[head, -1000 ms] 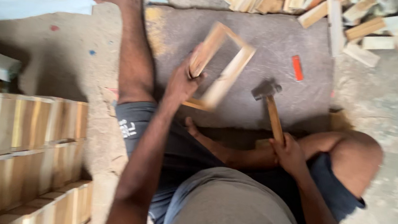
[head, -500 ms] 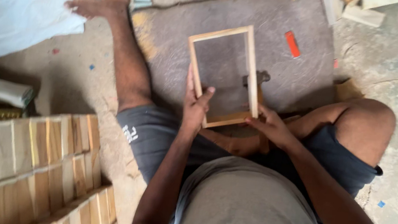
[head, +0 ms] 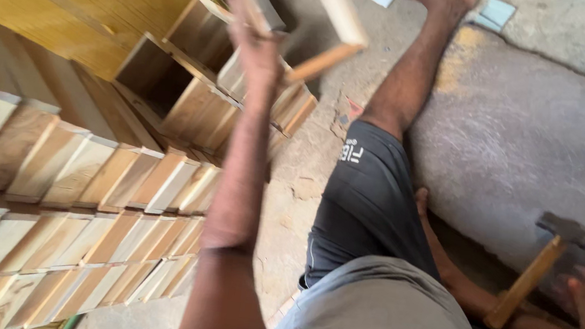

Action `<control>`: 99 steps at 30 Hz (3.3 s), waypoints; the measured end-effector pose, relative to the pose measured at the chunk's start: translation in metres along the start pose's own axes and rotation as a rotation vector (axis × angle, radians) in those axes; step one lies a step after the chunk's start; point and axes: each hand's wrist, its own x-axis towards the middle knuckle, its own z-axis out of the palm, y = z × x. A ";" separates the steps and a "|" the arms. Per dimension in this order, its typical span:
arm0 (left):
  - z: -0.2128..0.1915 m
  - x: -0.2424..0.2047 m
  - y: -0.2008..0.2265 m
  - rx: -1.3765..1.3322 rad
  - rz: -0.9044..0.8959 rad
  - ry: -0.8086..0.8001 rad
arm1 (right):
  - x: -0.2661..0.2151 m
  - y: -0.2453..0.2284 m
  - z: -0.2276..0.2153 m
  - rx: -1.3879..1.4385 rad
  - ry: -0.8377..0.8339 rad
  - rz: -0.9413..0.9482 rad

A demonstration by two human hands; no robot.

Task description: The person assembles small rectangular wooden frames by hand, using a hammer to drive nails into the joints. They repeatedly pick up wooden pieces, align them, hammer them together, and place the completed frames into a stack.

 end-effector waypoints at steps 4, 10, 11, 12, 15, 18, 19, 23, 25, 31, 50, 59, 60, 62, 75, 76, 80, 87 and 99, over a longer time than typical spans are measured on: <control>-0.128 0.085 -0.076 0.335 0.126 0.081 | 0.021 0.007 0.024 -0.079 -0.110 -0.178; -0.193 0.090 -0.155 0.990 -0.059 0.027 | -0.003 -0.005 0.023 -0.260 0.014 -0.283; -0.188 0.091 -0.165 0.776 -0.085 -0.035 | -0.005 -0.006 0.022 -0.325 0.036 -0.219; -0.182 0.094 -0.174 0.751 -0.118 -0.034 | -0.007 -0.005 0.020 -0.388 0.059 -0.153; -0.181 0.095 -0.184 0.753 -0.126 -0.015 | -0.013 0.003 0.022 -0.507 0.077 -0.163; -0.181 0.092 -0.163 0.853 0.100 0.025 | -0.003 0.010 0.023 -0.553 0.005 -0.184; -0.174 0.087 -0.149 0.883 0.192 0.155 | 0.000 0.012 0.023 -0.563 -0.030 -0.168; -0.107 0.034 -0.073 0.639 0.541 0.258 | 0.009 0.014 0.025 -0.596 -0.002 -0.169; -0.063 -0.026 -0.041 0.511 0.399 -0.053 | 0.009 0.011 0.027 -0.509 -0.024 -0.180; 0.040 -0.207 -0.007 0.209 0.110 -0.548 | -0.001 -0.021 0.037 -0.586 -0.169 -0.033; 0.107 -0.181 -0.123 0.419 0.068 -0.141 | -0.020 -0.057 0.042 -0.346 -0.210 -0.098; 0.415 0.009 -0.092 0.147 0.694 0.601 | -0.040 -0.092 0.051 -0.341 -0.131 -0.216; 0.410 0.015 -0.093 0.179 0.708 0.611 | -0.036 -0.096 0.050 -0.329 -0.132 -0.213; 0.432 0.000 -0.084 0.153 0.733 0.612 | -0.045 -0.096 0.045 -0.299 -0.124 -0.199; 0.425 -0.006 -0.104 0.381 0.288 0.265 | -0.054 -0.111 0.039 -0.307 -0.135 -0.166; 0.423 -0.008 -0.107 0.336 0.376 0.328 | -0.055 -0.111 0.039 -0.314 -0.142 -0.142; 0.425 -0.005 -0.099 0.288 0.527 0.424 | -0.054 -0.111 0.036 -0.334 -0.165 -0.093; 0.420 -0.007 -0.090 0.145 0.624 0.499 | -0.055 -0.103 0.037 -0.356 -0.156 -0.151; 0.413 -0.004 -0.082 0.185 0.633 0.490 | -0.057 -0.114 0.035 -0.323 -0.167 -0.097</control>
